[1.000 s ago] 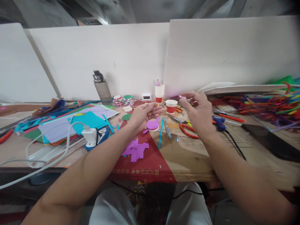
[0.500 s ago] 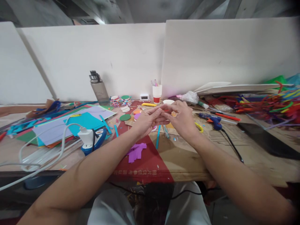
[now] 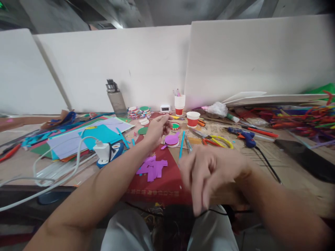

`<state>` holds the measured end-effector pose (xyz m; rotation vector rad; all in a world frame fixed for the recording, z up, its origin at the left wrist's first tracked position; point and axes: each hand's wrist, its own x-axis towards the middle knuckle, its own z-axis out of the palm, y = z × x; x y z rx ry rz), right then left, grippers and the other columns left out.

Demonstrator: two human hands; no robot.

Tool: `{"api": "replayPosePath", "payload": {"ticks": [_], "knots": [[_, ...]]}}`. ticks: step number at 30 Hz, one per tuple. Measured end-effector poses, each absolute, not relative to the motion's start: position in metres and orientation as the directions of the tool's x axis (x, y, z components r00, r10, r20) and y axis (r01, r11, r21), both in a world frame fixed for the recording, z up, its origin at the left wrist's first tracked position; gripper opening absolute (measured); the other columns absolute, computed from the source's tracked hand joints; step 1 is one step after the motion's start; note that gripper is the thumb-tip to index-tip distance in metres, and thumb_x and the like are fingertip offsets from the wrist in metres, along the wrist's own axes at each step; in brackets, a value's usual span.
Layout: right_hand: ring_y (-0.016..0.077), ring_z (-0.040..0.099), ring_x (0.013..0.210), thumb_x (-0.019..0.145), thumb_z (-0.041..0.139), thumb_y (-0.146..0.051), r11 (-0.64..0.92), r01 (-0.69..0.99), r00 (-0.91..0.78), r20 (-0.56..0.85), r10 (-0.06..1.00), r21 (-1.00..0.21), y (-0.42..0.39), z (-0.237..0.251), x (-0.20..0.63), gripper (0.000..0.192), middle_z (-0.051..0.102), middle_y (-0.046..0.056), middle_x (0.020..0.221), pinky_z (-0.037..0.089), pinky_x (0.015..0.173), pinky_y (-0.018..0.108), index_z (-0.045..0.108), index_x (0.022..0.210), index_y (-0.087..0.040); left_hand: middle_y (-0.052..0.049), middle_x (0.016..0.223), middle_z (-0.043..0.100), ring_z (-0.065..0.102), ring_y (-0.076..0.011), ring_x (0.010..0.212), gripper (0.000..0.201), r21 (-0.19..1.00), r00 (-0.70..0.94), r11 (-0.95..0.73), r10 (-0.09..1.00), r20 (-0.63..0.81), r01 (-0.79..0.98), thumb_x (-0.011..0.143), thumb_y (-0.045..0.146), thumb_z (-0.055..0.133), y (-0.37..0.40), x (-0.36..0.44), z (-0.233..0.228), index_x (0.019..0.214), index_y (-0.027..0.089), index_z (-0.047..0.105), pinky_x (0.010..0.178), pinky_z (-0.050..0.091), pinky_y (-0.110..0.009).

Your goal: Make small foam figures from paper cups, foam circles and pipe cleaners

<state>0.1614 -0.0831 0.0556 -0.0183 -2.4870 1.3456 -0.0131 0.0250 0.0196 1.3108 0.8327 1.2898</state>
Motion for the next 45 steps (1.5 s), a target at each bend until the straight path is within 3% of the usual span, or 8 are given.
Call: {"api": "replayPosePath", "payload": {"ticks": [3,9,13,16,22,29,38,45], "knots": [[0.0102,0.062,0.082,0.075,0.078,-0.016,0.526,-0.036,-0.993,-0.027,-0.112,-0.85,-0.089,0.049,0.151,0.035,0.068,0.004,0.091,0.047,0.07,0.016,0.073,0.109,-0.011,0.0,0.065,0.06,0.048,-0.0065,0.051,0.023,0.956,0.255,-0.286,0.931,0.261,0.066,0.081,0.036,0.065,0.023,-0.01,0.015,0.074,0.013,0.064,0.05,0.034,-0.021],[0.0114,0.062,0.079,0.081,0.073,-0.032,0.572,0.196,-0.927,0.039,0.373,-0.796,-0.075,0.043,0.16,0.016,0.069,0.001,0.084,0.046,0.07,0.02,0.075,0.085,-0.016,0.001,0.067,0.059,0.047,-0.0086,0.058,0.023,0.864,0.32,-0.42,0.888,0.33,0.277,0.08,0.034,0.063,0.015,-0.007,0.018,0.068,0.014,0.063,0.058,0.038,-0.023],[0.0154,0.06,0.084,0.086,0.064,-0.016,0.713,0.557,-0.686,0.247,0.684,-0.426,-0.058,0.035,0.166,0.011,0.069,0.005,0.091,0.044,0.081,0.028,0.074,0.089,-0.017,-0.001,0.069,0.061,0.05,-0.0102,0.062,0.02,0.834,0.317,-0.455,0.877,0.361,0.311,0.079,0.031,0.063,0.016,-0.007,0.02,0.068,0.015,0.064,0.062,0.04,-0.024],[0.0201,0.058,0.097,0.083,0.058,-0.004,0.734,0.666,-0.696,0.247,0.675,-0.131,-0.045,0.022,0.165,0.025,0.067,0.009,0.102,0.042,0.087,0.033,0.073,0.096,-0.018,-0.001,0.068,0.062,0.05,-0.0107,0.062,0.018,0.83,0.3,-0.462,0.877,0.374,0.315,0.08,0.031,0.062,0.017,-0.008,0.019,0.074,0.015,0.067,0.062,0.041,-0.025],[0.0238,0.056,0.107,0.089,0.054,-0.009,0.75,0.633,-0.772,0.095,0.628,0.191,-0.049,0.014,0.153,0.02,0.067,0.012,0.101,0.042,0.092,0.037,0.072,0.095,-0.015,0.0,0.063,0.06,0.048,-0.0102,0.057,0.019,0.854,0.26,-0.461,0.879,0.401,0.24,0.078,0.033,0.064,0.021,-0.011,0.018,0.074,0.015,0.068,0.057,0.038,-0.024],[0.0223,0.057,0.106,0.087,0.057,-0.007,0.764,0.615,-0.788,0.142,0.599,0.194,-0.055,0.018,0.149,0.025,0.067,0.011,0.098,0.04,0.094,0.036,0.071,0.105,-0.017,-0.001,0.065,0.06,0.047,-0.0077,0.055,0.025,0.94,0.189,-0.34,0.924,0.331,0.016,0.074,0.038,0.069,0.035,-0.019,0.012,0.072,0.014,0.065,0.054,0.036,-0.022],[0.02,0.057,0.1,0.091,0.052,-0.013,0.75,0.659,-0.743,0.211,0.636,0.061,-0.046,0.012,0.154,0.025,0.065,0.011,0.103,0.041,0.091,0.034,0.071,0.106,-0.017,0.001,0.063,0.058,0.046,-0.0082,0.055,0.026,0.916,0.27,-0.388,0.897,0.35,0.101,0.074,0.039,0.069,0.033,-0.017,0.008,0.071,0.014,0.064,0.055,0.037,-0.022],[0.0239,0.057,0.104,0.091,0.054,-0.012,0.76,0.596,-0.801,0.126,0.585,0.26,-0.048,0.015,0.148,0.019,0.067,0.011,0.096,0.04,0.091,0.038,0.071,0.099,-0.013,0.002,0.061,0.056,0.047,-0.0082,0.055,0.025,0.934,0.251,-0.354,0.908,0.335,0.035,0.073,0.038,0.071,0.029,-0.014,0.008,0.071,0.015,0.063,0.055,0.037,-0.022]]}}
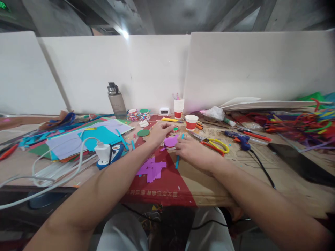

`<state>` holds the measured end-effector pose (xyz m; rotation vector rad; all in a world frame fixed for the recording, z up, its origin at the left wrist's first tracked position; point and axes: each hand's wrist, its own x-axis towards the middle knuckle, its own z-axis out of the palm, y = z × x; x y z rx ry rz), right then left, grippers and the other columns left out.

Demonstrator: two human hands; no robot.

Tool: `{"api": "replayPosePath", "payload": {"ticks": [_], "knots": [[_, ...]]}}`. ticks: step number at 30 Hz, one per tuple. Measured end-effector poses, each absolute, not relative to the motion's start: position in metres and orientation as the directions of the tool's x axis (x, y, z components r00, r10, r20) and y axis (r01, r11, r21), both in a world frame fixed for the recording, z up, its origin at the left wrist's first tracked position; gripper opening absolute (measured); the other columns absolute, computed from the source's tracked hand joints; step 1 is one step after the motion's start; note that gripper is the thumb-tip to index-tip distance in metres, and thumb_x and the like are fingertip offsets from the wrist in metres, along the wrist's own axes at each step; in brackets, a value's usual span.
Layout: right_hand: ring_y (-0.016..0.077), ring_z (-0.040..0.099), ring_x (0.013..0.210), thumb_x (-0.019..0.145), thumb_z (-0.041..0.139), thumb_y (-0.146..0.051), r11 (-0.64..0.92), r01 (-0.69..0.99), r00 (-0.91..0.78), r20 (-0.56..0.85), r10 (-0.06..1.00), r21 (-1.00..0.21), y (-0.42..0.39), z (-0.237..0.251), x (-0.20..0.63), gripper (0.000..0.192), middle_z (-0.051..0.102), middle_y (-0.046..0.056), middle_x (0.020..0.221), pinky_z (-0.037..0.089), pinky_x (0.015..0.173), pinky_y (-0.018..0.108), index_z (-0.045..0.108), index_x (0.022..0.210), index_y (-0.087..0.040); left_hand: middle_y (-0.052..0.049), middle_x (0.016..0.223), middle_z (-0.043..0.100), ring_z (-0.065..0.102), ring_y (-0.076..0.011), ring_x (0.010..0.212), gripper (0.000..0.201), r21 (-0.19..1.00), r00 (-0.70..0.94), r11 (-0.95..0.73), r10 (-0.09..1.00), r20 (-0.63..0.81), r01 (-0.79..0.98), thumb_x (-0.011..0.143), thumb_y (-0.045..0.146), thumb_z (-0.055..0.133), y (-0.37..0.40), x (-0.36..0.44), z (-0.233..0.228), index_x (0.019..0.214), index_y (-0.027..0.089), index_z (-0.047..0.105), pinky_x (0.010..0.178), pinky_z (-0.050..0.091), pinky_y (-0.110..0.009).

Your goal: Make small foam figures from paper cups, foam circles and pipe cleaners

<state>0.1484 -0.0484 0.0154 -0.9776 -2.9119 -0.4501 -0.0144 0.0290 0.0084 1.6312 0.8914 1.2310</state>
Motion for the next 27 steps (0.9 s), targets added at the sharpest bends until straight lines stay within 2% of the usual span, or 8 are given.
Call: {"api": "replayPosePath", "payload": {"ticks": [3,6,10,13,17,20,23,27], "knots": [[0.0254,0.058,0.102,0.092,0.052,-0.011,0.753,0.572,-0.814,0.115,0.569,0.325,-0.05,0.016,0.145,0.021,0.068,0.012,0.098,0.04,0.09,0.04,0.07,0.102,-0.01,0.002,0.062,0.057,0.047,-0.0078,0.055,0.024,0.944,0.233,-0.329,0.918,0.322,-0.008,0.072,0.036,0.072,0.028,-0.015,0.009,0.071,0.015,0.063,0.055,0.036,-0.022],[0.0243,0.058,0.099,0.091,0.049,-0.01,0.758,0.583,-0.809,0.132,0.572,0.292,-0.049,0.012,0.145,0.024,0.067,0.012,0.102,0.041,0.088,0.039,0.068,0.106,-0.012,0.002,0.062,0.057,0.046,-0.0073,0.055,0.024,0.948,0.221,-0.315,0.923,0.316,-0.041,0.071,0.036,0.072,0.028,-0.015,0.01,0.07,0.014,0.062,0.055,0.035,-0.021],[0.0229,0.059,0.096,0.09,0.05,-0.013,0.736,0.658,-0.752,0.19,0.631,0.162,-0.045,0.006,0.145,0.022,0.066,0.012,0.101,0.042,0.088,0.037,0.07,0.099,-0.013,0.002,0.062,0.057,0.046,-0.0073,0.054,0.024,0.95,0.23,-0.306,0.922,0.311,-0.057,0.071,0.036,0.072,0.028,-0.014,0.009,0.071,0.014,0.063,0.055,0.036,-0.022],[0.0209,0.058,0.097,0.087,0.052,-0.012,0.739,0.673,-0.676,0.377,0.633,-0.032,-0.042,0.007,0.147,0.018,0.066,0.01,0.097,0.043,0.087,0.034,0.069,0.092,-0.015,0.002,0.06,0.057,0.046,-0.0073,0.053,0.025,0.946,0.24,-0.323,0.916,0.321,-0.032,0.071,0.038,0.072,0.027,-0.014,0.011,0.071,0.014,0.065,0.054,0.036,-0.021],[0.0152,0.056,0.076,0.085,0.053,-0.014,0.694,0.635,-0.328,0.696,0.639,-0.338,-0.035,0.017,0.158,0.013,0.063,0.004,0.081,0.045,0.072,0.028,0.063,0.077,-0.018,0.002,0.057,0.057,0.042,-0.0062,0.045,0.027,0.945,0.268,-0.328,0.912,0.312,0.017,0.075,0.041,0.07,0.021,-0.013,0.015,0.071,0.015,0.065,0.046,0.03,-0.021],[0.013,0.05,0.065,0.082,0.055,-0.016,0.648,0.601,-0.024,0.8,0.599,-0.468,-0.033,0.023,0.169,0.009,0.058,0.0,0.075,0.041,0.062,0.026,0.06,0.075,-0.019,0.001,0.049,0.054,0.038,-0.0054,0.038,0.037,0.973,0.353,-0.23,0.913,0.205,0.032,0.079,0.048,0.065,0.018,-0.011,0.017,0.065,0.014,0.063,0.04,0.023,-0.02],[0.014,0.05,0.067,0.083,0.055,-0.017,0.652,0.617,0.06,0.852,0.52,-0.442,-0.034,0.025,0.172,0.009,0.056,0.001,0.077,0.042,0.061,0.028,0.059,0.076,-0.02,-0.005,0.049,0.057,0.043,-0.007,0.038,0.055,0.998,0.512,-0.012,0.859,-0.019,0.057,0.08,0.064,0.057,0.017,-0.009,0.017,0.061,0.013,0.063,0.038,0.02,-0.02],[0.0182,0.056,0.081,0.085,0.055,-0.016,0.722,0.653,-0.15,0.894,0.422,-0.231,-0.04,0.021,0.166,0.009,0.057,0.005,0.084,0.048,0.07,0.032,0.063,0.084,-0.022,-0.01,0.063,0.066,0.055,-0.0115,0.049,0.065,0.98,0.681,0.188,0.711,-0.179,0.061,0.075,0.075,0.054,0.02,-0.007,0.013,0.07,0.012,0.067,0.039,0.025,-0.02]]}}
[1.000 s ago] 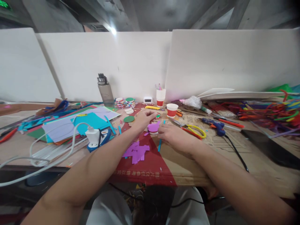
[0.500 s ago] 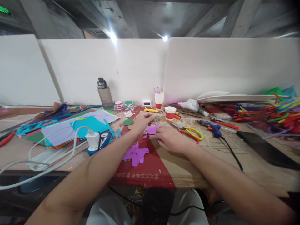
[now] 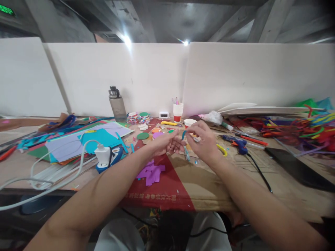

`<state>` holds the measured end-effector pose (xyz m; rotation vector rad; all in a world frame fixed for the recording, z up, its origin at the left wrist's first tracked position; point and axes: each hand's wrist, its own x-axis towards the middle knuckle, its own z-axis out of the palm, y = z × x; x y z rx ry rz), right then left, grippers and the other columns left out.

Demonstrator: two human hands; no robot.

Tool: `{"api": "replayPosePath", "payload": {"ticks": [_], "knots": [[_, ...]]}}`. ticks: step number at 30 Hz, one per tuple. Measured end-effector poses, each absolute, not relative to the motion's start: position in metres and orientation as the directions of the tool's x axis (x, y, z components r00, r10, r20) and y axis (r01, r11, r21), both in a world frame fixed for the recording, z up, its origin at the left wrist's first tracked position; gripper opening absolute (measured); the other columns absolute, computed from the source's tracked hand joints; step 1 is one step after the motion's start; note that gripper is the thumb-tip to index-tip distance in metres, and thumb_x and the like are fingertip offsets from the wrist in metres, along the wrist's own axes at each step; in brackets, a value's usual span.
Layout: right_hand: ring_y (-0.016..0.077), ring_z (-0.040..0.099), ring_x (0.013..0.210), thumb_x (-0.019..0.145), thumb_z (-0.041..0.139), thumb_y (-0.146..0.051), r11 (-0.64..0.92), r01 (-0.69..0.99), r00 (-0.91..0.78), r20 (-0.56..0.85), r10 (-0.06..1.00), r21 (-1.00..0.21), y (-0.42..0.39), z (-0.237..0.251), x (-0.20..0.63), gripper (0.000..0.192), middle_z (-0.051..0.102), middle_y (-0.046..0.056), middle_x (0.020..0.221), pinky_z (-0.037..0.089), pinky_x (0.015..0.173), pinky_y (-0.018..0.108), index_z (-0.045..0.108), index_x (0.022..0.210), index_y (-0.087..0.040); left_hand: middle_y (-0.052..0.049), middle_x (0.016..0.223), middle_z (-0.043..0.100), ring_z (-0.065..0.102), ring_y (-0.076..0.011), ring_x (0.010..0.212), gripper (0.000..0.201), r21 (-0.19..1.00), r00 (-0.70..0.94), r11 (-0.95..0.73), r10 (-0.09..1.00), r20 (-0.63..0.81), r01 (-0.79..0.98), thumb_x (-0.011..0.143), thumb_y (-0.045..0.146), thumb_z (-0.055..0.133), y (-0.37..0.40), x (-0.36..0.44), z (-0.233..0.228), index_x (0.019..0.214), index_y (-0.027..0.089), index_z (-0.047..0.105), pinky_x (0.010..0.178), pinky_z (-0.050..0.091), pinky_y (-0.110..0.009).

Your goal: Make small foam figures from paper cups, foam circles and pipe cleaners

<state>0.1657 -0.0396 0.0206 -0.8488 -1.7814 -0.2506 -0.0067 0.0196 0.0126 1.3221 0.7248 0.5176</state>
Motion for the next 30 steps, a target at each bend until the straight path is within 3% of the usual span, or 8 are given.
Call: {"api": "replayPosePath", "payload": {"ticks": [3,6,13,18,23,30], "knots": [[0.0189,0.056,0.087,0.087,0.055,-0.015,0.781,0.616,-0.322,0.874,0.364,-0.098,-0.042,0.015,0.16,0.012,0.058,0.007,0.089,0.048,0.076,0.034,0.064,0.088,-0.022,-0.004,0.057,0.059,0.05,-0.0084,0.047,0.051,0.986,0.632,0.147,0.772,-0.063,-0.081,0.067,0.064,0.072,0.023,-0.005,0.008,0.068,0.013,0.063,0.04,0.025,-0.018],[0.019,0.054,0.089,0.088,0.053,-0.013,0.813,0.579,-0.393,0.854,0.342,-0.059,-0.042,0.013,0.157,0.014,0.059,0.008,0.091,0.049,0.079,0.034,0.064,0.089,-0.021,0.002,0.053,0.051,0.041,-0.0042,0.044,0.043,0.984,0.557,0.05,0.829,0.055,-0.171,0.059,0.048,0.085,0.025,-0.006,0.007,0.064,0.013,0.06,0.039,0.021,-0.017],[0.019,0.053,0.092,0.087,0.048,-0.005,0.82,0.572,-0.469,0.811,0.351,-0.024,-0.044,0.013,0.154,0.028,0.058,0.01,0.097,0.049,0.079,0.033,0.067,0.102,-0.019,0.003,0.059,0.054,0.041,-0.0015,0.044,0.036,0.952,0.517,0.123,0.855,0.042,-0.28,0.058,0.036,0.086,0.026,-0.006,0.011,0.071,0.011,0.064,0.038,0.024,-0.014],[0.0186,0.054,0.089,0.089,0.05,-0.007,0.805,0.593,-0.499,0.789,0.358,0.01,-0.042,0.012,0.153,0.026,0.061,0.008,0.093,0.049,0.078,0.033,0.07,0.098,-0.022,0.001,0.063,0.057,0.048,-0.0031,0.05,0.03,0.928,0.531,0.179,0.847,0.023,-0.326,0.057,0.027,0.086,0.028,-0.004,0.008,0.07,0.01,0.064,0.042,0.032,-0.013],[0.0178,0.059,0.089,0.091,0.057,-0.017,0.865,0.497,-0.418,0.856,0.305,-0.065,-0.04,0.009,0.155,0.016,0.065,0.006,0.092,0.051,0.079,0.033,0.072,0.092,-0.024,0.001,0.061,0.058,0.051,-0.0055,0.05,0.032,0.921,0.529,0.186,0.848,0.026,-0.343,0.061,0.034,0.085,0.027,-0.004,0.005,0.072,0.01,0.065,0.042,0.036,-0.015],[0.0179,0.063,0.083,0.087,0.065,-0.025,0.834,0.405,-0.297,0.808,0.508,-0.375,-0.041,0.011,0.151,0.011,0.068,0.006,0.087,0.051,0.075,0.033,0.074,0.081,-0.022,-0.003,0.072,0.067,0.054,-0.004,0.051,0.02,0.932,0.347,0.056,0.935,0.077,-0.358,0.074,0.025,0.076,0.024,-0.012,0.019,0.087,0.01,0.069,0.045,0.038,-0.015]]}}
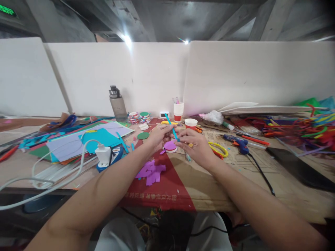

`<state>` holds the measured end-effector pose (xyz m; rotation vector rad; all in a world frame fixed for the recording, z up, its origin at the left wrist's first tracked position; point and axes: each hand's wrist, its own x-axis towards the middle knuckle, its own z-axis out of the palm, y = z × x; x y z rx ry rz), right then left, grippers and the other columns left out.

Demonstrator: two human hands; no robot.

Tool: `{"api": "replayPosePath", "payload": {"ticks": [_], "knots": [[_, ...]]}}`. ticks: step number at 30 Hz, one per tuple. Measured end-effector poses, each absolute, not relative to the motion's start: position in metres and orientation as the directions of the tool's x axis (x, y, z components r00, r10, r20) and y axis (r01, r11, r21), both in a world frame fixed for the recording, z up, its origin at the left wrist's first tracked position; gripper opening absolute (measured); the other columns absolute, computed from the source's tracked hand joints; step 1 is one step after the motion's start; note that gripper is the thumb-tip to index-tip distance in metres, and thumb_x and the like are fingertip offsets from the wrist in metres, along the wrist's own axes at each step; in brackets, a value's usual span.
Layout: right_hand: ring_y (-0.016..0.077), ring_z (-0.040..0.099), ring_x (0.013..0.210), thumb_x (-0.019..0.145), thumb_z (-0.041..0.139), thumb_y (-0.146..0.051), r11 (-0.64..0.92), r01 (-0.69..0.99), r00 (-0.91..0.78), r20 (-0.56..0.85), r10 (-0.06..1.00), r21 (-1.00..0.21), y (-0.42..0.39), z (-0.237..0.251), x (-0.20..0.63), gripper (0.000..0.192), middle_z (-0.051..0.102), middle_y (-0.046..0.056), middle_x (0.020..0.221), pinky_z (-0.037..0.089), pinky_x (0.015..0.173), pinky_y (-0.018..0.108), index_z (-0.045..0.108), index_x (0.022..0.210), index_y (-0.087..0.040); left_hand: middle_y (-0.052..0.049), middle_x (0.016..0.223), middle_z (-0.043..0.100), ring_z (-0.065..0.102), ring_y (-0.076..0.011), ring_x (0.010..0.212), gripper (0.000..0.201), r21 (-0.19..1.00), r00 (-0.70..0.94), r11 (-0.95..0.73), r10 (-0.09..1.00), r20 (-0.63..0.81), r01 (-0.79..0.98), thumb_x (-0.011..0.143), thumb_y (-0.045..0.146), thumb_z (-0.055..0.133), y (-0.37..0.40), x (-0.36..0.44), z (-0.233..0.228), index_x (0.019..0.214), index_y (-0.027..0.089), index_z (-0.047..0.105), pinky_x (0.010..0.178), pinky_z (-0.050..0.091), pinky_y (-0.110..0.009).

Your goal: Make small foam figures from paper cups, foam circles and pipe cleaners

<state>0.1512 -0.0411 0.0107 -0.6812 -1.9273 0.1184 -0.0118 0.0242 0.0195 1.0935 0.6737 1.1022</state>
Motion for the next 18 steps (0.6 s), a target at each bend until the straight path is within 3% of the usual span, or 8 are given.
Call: {"api": "replayPosePath", "payload": {"ticks": [4,9,13,18], "knots": [[0.0162,0.061,0.073,0.084,0.068,-0.029,0.752,0.344,-0.222,0.73,0.647,-0.562,-0.039,0.012,0.152,0.015,0.068,0.003,0.076,0.047,0.068,0.029,0.072,0.072,-0.021,0.001,0.058,0.06,0.049,-0.0047,0.045,0.026,0.96,0.352,-0.073,0.921,0.169,-0.27,0.072,0.033,0.078,0.025,-0.01,0.017,0.08,0.011,0.067,0.043,0.033,-0.016],[0.0151,0.057,0.066,0.076,0.072,-0.035,0.592,0.236,-0.04,0.601,0.798,-0.771,-0.036,0.014,0.155,0.015,0.067,0.001,0.07,0.045,0.064,0.029,0.07,0.078,-0.02,0.002,0.051,0.057,0.043,-0.005,0.04,0.04,0.965,0.458,-0.26,0.863,0.215,0.037,0.073,0.051,0.073,0.014,-0.003,0.013,0.069,0.013,0.062,0.042,0.03,-0.019],[0.0119,0.049,0.056,0.07,0.074,-0.042,0.496,0.255,0.069,0.527,0.847,-0.83,-0.034,0.015,0.158,0.027,0.059,-0.002,0.06,0.039,0.055,0.026,0.06,0.065,-0.019,0.001,0.052,0.058,0.045,-0.0067,0.043,0.041,0.913,0.539,-0.364,0.815,0.216,0.184,0.078,0.054,0.064,0.005,0.001,0.015,0.069,0.014,0.063,0.044,0.031,-0.019],[0.0122,0.049,0.056,0.06,0.08,-0.047,0.423,0.242,0.137,0.462,0.876,-0.873,-0.03,0.017,0.161,0.034,0.06,-0.001,0.061,0.039,0.056,0.028,0.062,0.063,-0.018,0.001,0.054,0.06,0.044,-0.0074,0.044,0.033,0.882,0.557,-0.387,0.809,0.186,0.268,0.082,0.045,0.06,0.0,0.003,0.014,0.081,0.014,0.07,0.046,0.033,-0.02]]}}
